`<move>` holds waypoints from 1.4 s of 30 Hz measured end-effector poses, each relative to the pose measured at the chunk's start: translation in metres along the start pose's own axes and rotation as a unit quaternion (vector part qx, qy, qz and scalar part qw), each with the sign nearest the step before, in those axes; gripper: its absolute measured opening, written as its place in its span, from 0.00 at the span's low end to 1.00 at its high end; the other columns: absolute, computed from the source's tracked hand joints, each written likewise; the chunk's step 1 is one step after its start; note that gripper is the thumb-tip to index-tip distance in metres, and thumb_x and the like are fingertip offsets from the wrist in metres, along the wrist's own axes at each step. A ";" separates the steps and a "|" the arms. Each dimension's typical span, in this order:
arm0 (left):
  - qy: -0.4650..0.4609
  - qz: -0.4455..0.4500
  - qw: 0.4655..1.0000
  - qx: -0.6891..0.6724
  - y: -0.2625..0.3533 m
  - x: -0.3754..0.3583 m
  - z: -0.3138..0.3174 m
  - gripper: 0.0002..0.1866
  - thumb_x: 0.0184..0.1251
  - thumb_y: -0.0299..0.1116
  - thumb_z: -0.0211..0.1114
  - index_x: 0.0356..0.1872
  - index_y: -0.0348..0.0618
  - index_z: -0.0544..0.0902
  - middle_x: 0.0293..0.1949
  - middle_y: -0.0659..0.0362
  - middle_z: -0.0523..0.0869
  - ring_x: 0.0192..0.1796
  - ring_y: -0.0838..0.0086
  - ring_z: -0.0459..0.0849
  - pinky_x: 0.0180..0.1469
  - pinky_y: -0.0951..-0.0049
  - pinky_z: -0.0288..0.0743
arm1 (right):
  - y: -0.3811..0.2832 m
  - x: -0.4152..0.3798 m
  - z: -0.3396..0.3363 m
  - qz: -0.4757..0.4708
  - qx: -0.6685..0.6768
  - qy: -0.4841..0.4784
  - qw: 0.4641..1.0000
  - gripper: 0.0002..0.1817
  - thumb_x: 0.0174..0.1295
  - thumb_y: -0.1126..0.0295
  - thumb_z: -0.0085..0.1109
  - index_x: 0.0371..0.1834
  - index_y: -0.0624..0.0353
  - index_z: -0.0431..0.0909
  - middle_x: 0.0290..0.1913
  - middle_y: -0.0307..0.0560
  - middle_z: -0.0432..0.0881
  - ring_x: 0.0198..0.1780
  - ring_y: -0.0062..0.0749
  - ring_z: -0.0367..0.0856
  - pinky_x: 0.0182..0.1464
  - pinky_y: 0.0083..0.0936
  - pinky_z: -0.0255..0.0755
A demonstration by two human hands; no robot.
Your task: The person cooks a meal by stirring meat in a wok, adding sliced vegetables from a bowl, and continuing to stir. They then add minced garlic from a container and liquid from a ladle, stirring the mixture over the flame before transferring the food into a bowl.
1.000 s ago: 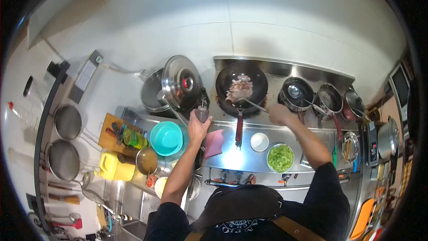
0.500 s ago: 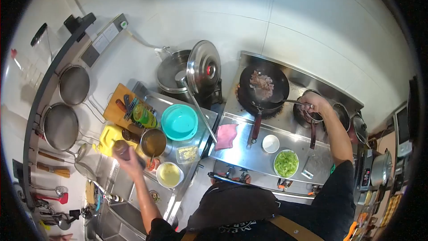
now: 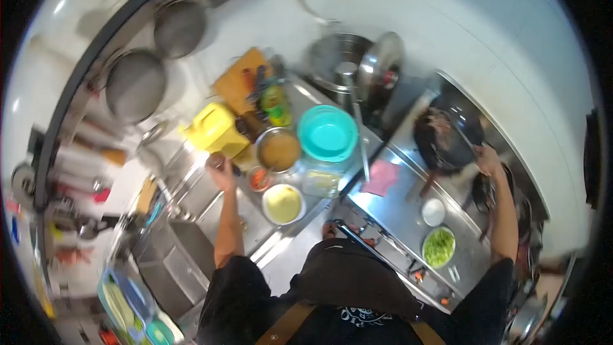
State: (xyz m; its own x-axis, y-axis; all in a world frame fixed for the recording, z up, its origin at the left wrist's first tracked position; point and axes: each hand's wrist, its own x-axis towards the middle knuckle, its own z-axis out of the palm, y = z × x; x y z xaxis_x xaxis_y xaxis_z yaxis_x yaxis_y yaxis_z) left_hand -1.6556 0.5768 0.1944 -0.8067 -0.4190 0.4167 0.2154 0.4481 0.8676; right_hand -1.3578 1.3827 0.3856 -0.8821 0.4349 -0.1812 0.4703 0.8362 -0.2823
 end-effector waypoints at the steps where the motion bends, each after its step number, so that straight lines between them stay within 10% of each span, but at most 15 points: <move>1: -0.035 -0.014 0.999 -0.010 -0.022 -0.008 0.015 0.34 0.59 0.41 0.74 0.60 0.35 0.68 0.54 0.45 0.77 0.54 0.64 0.79 0.55 0.62 0.74 | 0.042 -0.001 0.017 -0.135 -0.145 0.059 0.978 0.30 0.46 0.78 0.58 0.58 0.54 0.81 0.32 0.62 0.85 0.34 0.51 0.86 0.38 0.38 0.79; 3: -0.054 -0.050 0.995 0.061 0.023 -0.025 0.023 0.37 0.57 0.40 0.77 0.61 0.34 0.67 0.55 0.45 0.76 0.55 0.65 0.77 0.56 0.62 0.74 | 0.021 -0.034 -0.002 -0.026 -0.201 -0.046 0.978 0.26 0.47 0.79 0.53 0.53 0.53 0.82 0.43 0.63 0.84 0.47 0.58 0.82 0.51 0.45 0.74; 8: -0.092 -0.017 0.995 -0.047 -0.030 -0.026 0.029 0.39 0.60 0.33 0.72 0.66 0.28 0.60 0.63 0.40 0.70 0.62 0.55 0.74 0.66 0.60 0.67 | -0.046 -0.116 -0.072 0.100 -0.205 -0.094 0.969 0.17 0.45 0.79 0.55 0.39 0.59 0.85 0.39 0.66 0.84 0.45 0.57 0.84 0.48 0.45 0.77; 13: 0.064 0.109 0.979 0.161 0.089 -0.067 0.012 0.32 0.66 0.26 0.62 0.67 0.28 0.59 0.64 0.38 0.68 0.66 0.52 0.70 0.70 0.57 0.61 | -0.014 -0.121 -0.048 0.037 -0.212 -0.092 0.972 0.15 0.45 0.72 0.59 0.39 0.60 0.84 0.36 0.64 0.84 0.43 0.58 0.83 0.47 0.47 0.77; 18: -0.186 0.129 0.972 -0.062 0.214 -0.234 0.056 0.21 0.74 0.33 0.53 0.60 0.29 0.67 0.58 0.44 0.75 0.61 0.58 0.75 0.65 0.60 0.67 | 0.043 -0.067 0.037 0.080 -0.117 0.025 0.990 0.12 0.55 0.73 0.56 0.41 0.64 0.82 0.41 0.64 0.84 0.45 0.57 0.85 0.46 0.46 0.80; 21: -0.537 0.109 0.822 -0.156 0.205 -0.394 0.116 0.17 0.76 0.42 0.52 0.51 0.39 0.78 0.50 0.52 0.79 0.52 0.66 0.78 0.53 0.66 0.75 | 0.059 -0.056 0.046 0.092 -0.072 0.084 0.990 0.12 0.58 0.70 0.54 0.42 0.63 0.79 0.39 0.64 0.84 0.44 0.59 0.84 0.46 0.48 0.79; 23: -0.773 -0.153 0.615 0.006 0.229 -0.500 0.144 0.13 0.70 0.40 0.56 0.42 0.42 0.82 0.43 0.53 0.84 0.49 0.59 0.81 0.47 0.62 0.77 | 0.062 -0.067 0.041 0.066 -0.058 0.062 0.994 0.14 0.58 0.71 0.54 0.47 0.61 0.79 0.39 0.62 0.84 0.44 0.58 0.84 0.47 0.47 0.79; 25: -0.854 -0.088 0.510 -0.057 0.177 -0.609 0.170 0.16 0.65 0.41 0.61 0.44 0.38 0.78 0.43 0.52 0.85 0.47 0.57 0.83 0.48 0.63 0.77 | 0.076 -0.074 0.032 0.019 -0.077 0.019 0.997 0.16 0.58 0.72 0.53 0.50 0.60 0.79 0.39 0.62 0.85 0.44 0.57 0.84 0.47 0.46 0.79; 27: -0.866 -0.069 0.494 -0.023 0.153 -0.686 0.182 0.17 0.62 0.40 0.64 0.45 0.38 0.76 0.44 0.50 0.85 0.49 0.54 0.83 0.49 0.61 0.77 | 0.072 -0.101 -0.007 0.043 -0.127 -0.043 0.990 0.17 0.56 0.73 0.54 0.50 0.60 0.81 0.40 0.62 0.85 0.45 0.56 0.85 0.48 0.45 0.79; 30: -0.769 -0.129 0.623 0.064 0.134 -0.762 0.204 0.24 0.56 0.36 0.70 0.50 0.38 0.70 0.43 0.47 0.85 0.49 0.52 0.84 0.47 0.59 0.79 | 0.066 -0.128 -0.058 0.048 -0.186 -0.122 0.974 0.20 0.54 0.75 0.53 0.51 0.58 0.81 0.40 0.62 0.84 0.47 0.56 0.84 0.50 0.45 0.78; 35: -0.739 -0.173 0.636 0.139 0.261 -0.712 0.193 0.37 0.49 0.32 0.75 0.58 0.39 0.63 0.44 0.40 0.84 0.47 0.45 0.85 0.43 0.56 0.81 | 0.079 -0.123 -0.027 -0.035 -0.126 -0.108 0.986 0.21 0.53 0.75 0.54 0.52 0.59 0.80 0.41 0.64 0.84 0.47 0.59 0.83 0.52 0.46 0.76; 42: -0.734 -0.210 0.644 0.044 0.250 -0.688 0.184 0.26 0.59 0.33 0.64 0.57 0.38 0.68 0.46 0.40 0.84 0.44 0.48 0.87 0.36 0.54 0.85 | 0.092 -0.064 0.029 -0.029 -0.021 0.014 0.999 0.20 0.53 0.72 0.54 0.50 0.61 0.80 0.41 0.64 0.84 0.46 0.58 0.82 0.51 0.47 0.75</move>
State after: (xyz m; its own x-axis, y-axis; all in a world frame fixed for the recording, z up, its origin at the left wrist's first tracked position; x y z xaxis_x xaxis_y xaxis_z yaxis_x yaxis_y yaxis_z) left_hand -1.1478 1.1220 0.0747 -0.4487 0.6522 -0.6110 -0.1711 0.6084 0.7750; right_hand -1.2573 1.4225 0.3436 -0.9082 0.3946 -0.1395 0.4179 0.8728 -0.2522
